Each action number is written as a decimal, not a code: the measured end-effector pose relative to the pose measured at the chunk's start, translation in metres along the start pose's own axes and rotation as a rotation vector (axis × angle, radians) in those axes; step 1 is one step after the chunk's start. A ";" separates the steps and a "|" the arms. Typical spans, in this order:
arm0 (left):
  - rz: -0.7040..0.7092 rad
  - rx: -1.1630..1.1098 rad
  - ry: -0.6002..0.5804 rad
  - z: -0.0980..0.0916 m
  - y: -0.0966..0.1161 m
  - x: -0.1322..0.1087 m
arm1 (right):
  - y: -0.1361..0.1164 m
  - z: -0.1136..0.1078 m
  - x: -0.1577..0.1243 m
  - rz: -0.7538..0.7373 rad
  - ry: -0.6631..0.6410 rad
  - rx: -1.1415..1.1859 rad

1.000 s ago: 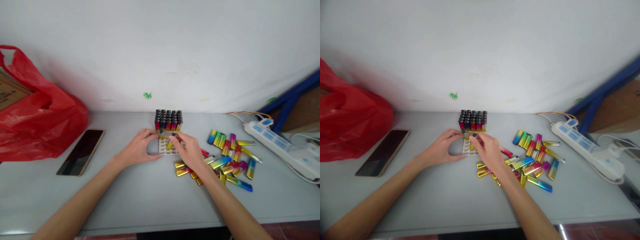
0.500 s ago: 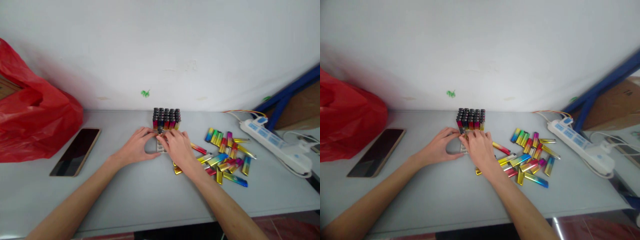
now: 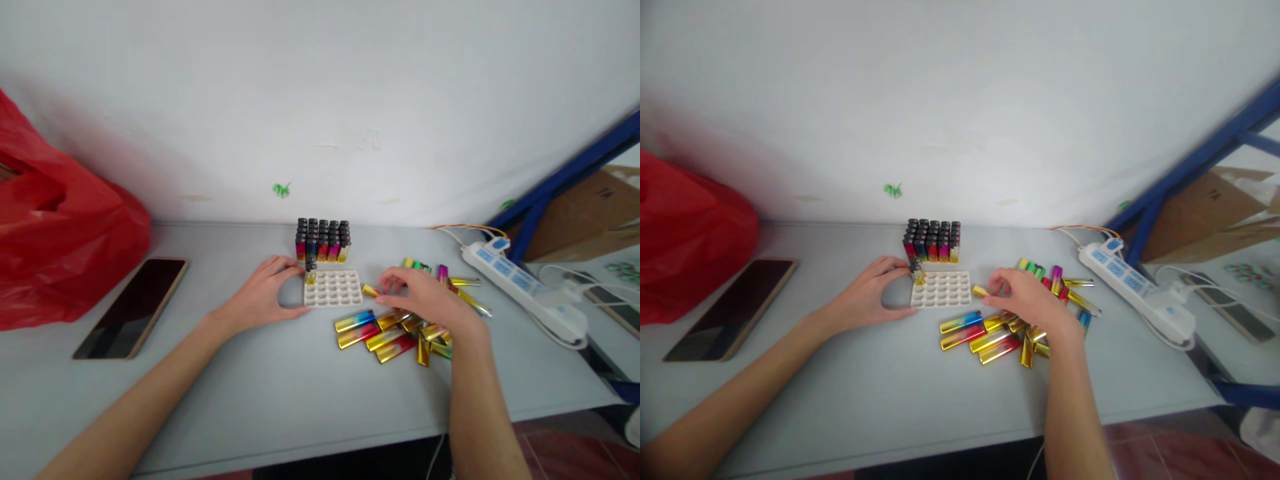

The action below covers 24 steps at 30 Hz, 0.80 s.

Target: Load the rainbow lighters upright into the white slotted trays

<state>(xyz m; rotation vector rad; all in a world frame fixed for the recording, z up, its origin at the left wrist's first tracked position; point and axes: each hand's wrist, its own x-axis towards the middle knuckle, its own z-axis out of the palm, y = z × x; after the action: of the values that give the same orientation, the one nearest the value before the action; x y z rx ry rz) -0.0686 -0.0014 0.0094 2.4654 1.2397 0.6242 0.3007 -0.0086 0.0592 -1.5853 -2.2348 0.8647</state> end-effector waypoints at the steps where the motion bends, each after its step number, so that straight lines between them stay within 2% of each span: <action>1: 0.000 0.000 -0.001 0.000 0.000 0.000 | 0.002 0.001 -0.002 0.026 -0.035 -0.017; 3: 0.002 0.000 0.000 0.000 0.000 0.000 | 0.005 0.005 -0.002 0.051 -0.059 -0.083; 6: 0.016 0.007 0.001 0.001 -0.001 -0.001 | 0.006 0.008 0.000 0.041 -0.003 -0.123; 11: 0.028 0.022 0.007 0.000 -0.001 -0.002 | 0.003 0.008 0.008 0.025 0.212 0.058; 14: 0.041 0.024 0.015 0.000 0.000 -0.002 | -0.008 0.015 0.016 -0.030 0.362 0.293; 17: 0.044 0.016 0.019 0.001 -0.001 -0.001 | -0.029 0.031 0.026 -0.042 0.429 0.677; 21: 0.039 0.007 0.017 0.001 -0.002 -0.001 | -0.063 0.059 0.034 0.030 0.396 1.150; 24: 0.041 0.002 0.018 0.001 0.000 -0.001 | -0.079 0.074 0.033 0.047 0.197 1.373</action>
<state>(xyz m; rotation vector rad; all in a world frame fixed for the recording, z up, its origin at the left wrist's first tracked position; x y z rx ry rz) -0.0689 -0.0020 0.0083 2.4984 1.1997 0.6568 0.1889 -0.0191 0.0447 -0.9125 -0.9139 1.6123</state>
